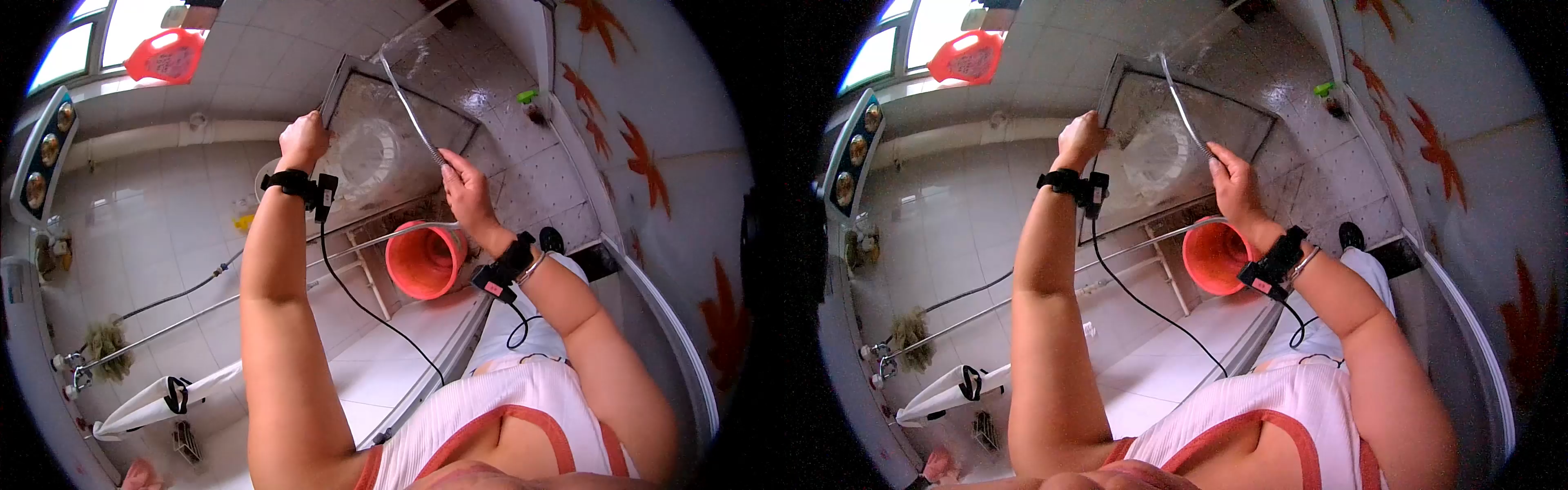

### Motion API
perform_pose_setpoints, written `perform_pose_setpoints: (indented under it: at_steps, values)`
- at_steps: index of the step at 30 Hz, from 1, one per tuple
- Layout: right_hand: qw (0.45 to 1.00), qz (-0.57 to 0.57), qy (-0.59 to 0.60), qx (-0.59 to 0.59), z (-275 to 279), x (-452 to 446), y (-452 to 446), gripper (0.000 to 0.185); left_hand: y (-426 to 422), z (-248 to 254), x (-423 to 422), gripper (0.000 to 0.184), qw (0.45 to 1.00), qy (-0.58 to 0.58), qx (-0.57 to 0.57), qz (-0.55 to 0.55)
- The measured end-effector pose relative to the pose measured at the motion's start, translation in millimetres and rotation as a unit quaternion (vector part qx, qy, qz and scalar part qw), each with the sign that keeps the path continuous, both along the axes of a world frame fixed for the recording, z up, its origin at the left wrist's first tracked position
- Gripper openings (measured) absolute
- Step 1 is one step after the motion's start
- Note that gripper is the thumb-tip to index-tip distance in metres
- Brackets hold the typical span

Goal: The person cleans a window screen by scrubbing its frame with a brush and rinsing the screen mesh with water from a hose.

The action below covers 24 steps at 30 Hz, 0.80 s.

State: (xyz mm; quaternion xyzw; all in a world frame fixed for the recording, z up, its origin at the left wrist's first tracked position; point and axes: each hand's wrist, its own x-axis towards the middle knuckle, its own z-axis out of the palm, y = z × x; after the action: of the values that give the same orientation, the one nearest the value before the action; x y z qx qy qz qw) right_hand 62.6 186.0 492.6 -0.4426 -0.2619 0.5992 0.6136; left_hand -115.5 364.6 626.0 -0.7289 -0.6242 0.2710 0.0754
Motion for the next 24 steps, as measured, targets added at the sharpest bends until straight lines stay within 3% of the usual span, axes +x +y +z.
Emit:
perform_pose_setpoints:
  at_steps: [9,11,13,17,18,21,24]
  values:
    - [0.957,-0.058,-0.259,-0.116,-130.1,6.7,16.6,0.027,7.8,-4.1,8.7,0.035,1.000,-0.010,-0.001,-0.009]
    - [0.954,-0.061,-0.267,-0.125,-144.8,14.2,18.7,0.027,7.0,-4.6,11.3,0.034,1.000,-0.016,0.012,-0.023]
    - [0.951,-0.011,-0.214,-0.221,-133.5,30.6,18.7,0.028,9.0,-6.8,12.1,0.035,0.999,-0.021,0.023,-0.018]
    - [0.918,-0.050,-0.312,-0.239,-201.2,37.1,16.6,0.028,16.6,-15.9,9.0,0.038,0.997,-0.040,0.062,-0.005]
    - [0.921,-0.100,-0.312,-0.213,-205.9,40.0,13.0,0.025,21.1,-17.0,11.0,0.040,0.997,-0.049,0.051,0.030]
    - [0.924,-0.031,-0.255,-0.282,-219.5,50.8,8.8,0.021,27.6,-22.0,14.6,0.041,0.996,-0.039,0.060,0.049]
    - [0.929,-0.061,-0.271,-0.245,-231.6,48.8,0.8,0.018,24.7,-27.3,17.8,0.039,0.996,-0.010,0.092,0.009]
